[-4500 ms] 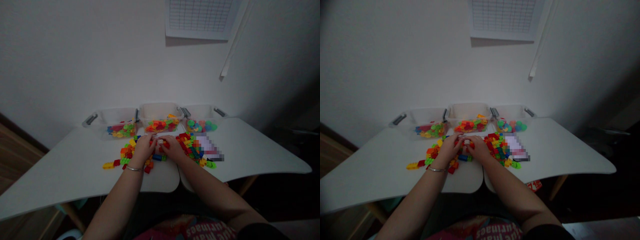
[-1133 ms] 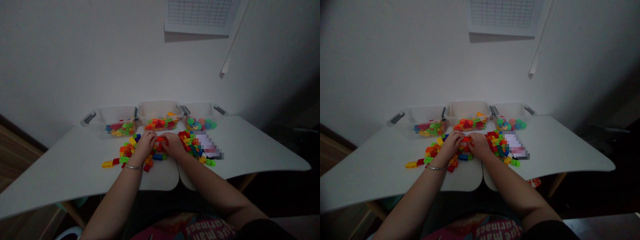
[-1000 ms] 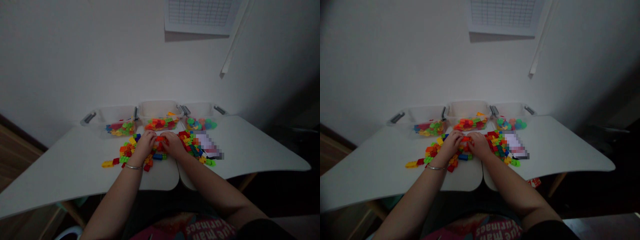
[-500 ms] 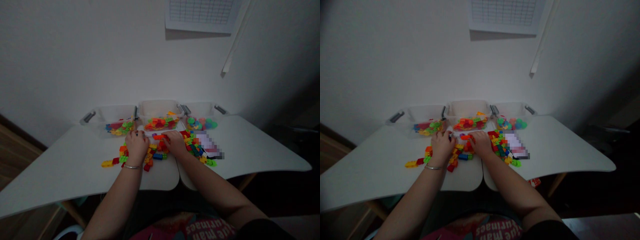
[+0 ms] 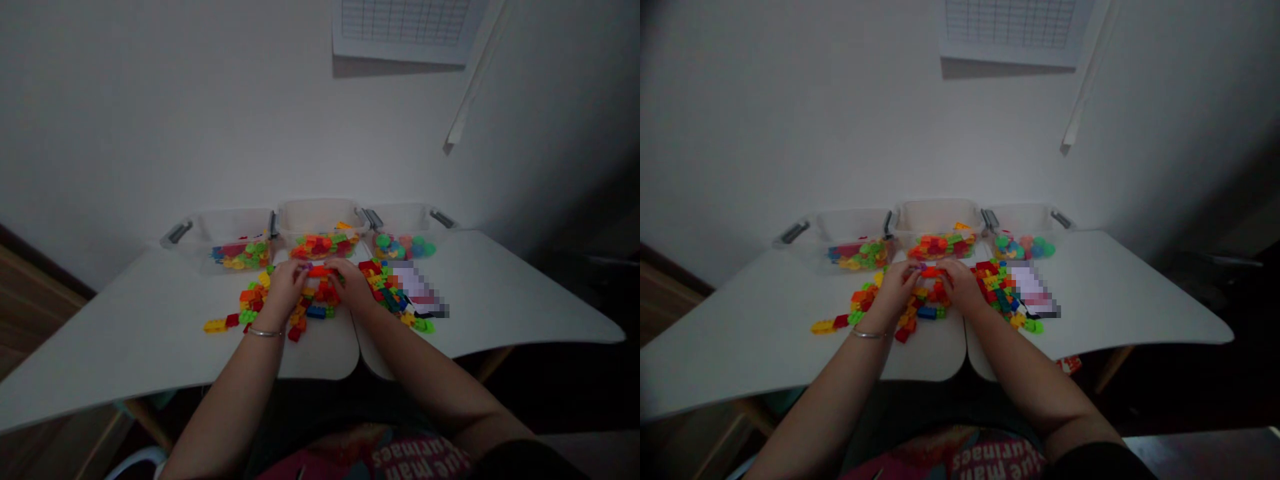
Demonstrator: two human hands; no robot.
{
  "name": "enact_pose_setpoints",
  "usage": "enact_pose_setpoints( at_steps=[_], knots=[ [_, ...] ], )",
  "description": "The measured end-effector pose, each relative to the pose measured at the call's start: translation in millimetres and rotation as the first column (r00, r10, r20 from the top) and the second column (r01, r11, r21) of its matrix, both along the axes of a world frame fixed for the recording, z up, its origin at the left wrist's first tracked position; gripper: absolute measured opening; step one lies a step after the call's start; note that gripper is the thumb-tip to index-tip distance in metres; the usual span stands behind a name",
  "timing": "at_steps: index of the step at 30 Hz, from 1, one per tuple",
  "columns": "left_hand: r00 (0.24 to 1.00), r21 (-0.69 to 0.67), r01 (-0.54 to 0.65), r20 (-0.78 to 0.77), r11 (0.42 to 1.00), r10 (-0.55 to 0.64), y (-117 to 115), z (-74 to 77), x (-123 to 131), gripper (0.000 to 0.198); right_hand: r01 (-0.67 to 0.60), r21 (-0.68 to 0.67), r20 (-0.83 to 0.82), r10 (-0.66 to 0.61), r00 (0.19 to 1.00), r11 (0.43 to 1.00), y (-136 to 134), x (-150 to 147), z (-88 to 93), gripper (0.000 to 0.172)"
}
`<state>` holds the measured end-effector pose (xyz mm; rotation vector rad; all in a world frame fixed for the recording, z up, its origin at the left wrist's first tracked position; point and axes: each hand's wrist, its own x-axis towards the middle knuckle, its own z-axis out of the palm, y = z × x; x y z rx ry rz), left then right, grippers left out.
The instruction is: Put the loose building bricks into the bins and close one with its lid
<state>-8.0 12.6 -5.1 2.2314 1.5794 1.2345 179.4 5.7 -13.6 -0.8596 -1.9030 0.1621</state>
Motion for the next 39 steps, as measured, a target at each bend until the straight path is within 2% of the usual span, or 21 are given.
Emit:
enact_pose_setpoints(
  at_steps=[6, 11, 16, 19, 22, 28, 31, 35, 39],
  knots=[
    [0.956, -0.055, 0.077, 0.287, 0.996, -0.058, 4.5, -6.9, -0.8, 0.012, -0.026, -0.01, -0.031, 0.026, 0.999, 1.0, -1.3, 1.0, 1.5, 0.018],
    [0.931, -0.079, 0.099, 0.358, 0.992, -0.065, 3.4, -5.0, 0.1, 0.01, -0.05, -0.017, -0.023, 0.049, 0.999, 0.999, -2.6, 3.2, 2.9, 0.02],
    [0.864, -0.134, 0.128, 0.502, 0.983, -0.045, -2.1, 5.8, 3.4, 0.009, -0.106, -0.068, 0.108, 0.113, 0.988, 0.992, -8.0, -1.2, 2.4, 0.021],
    [0.877, -0.079, 0.063, 0.481, 0.995, -0.017, -2.8, 9.1, 3.3, 0.008, -0.099, -0.047, 0.116, 0.104, 0.988, 0.994, -10.9, -6.0, 3.4, 0.019],
    [0.911, -0.022, -0.026, 0.412, 0.999, 0.033, -2.2, 8.7, 1.2, 0.008, -0.042, 0.019, 0.015, 0.041, 0.999, 0.999, -9.5, -5.8, 8.8, 0.018],
    [0.935, -0.011, -0.148, 0.324, 0.989, 0.143, -3.0, 4.2, -2.8, 0.018, 0.194, 0.14, -0.213, -0.162, 0.963, 0.971, 6.5, 11.7, 33.3, 0.014],
    [0.929, -0.024, -0.181, 0.326, 0.983, 0.179, -1.0, 0.2, -4.0, 0.031, 0.264, 0.142, -0.21, -0.232, 0.95, 0.954, 17.2, 22.2, 48.1, 0.017],
    [0.898, -0.102, -0.099, 0.42, 0.99, 0.133, 3.9, -6.1, -4.7, 0.035, 0.349, 0.122, -0.224, -0.317, 0.922, 0.929, 31.9, 31.0, 62.3, 0.021],
    [0.914, -0.099, -0.108, 0.381, 0.989, 0.137, 5.1, -8.2, -4.9, 0.036, 0.417, 0.063, -0.112, -0.409, 0.906, 0.907, 43.1, 31.8, 66.6, 0.025]
  ],
)
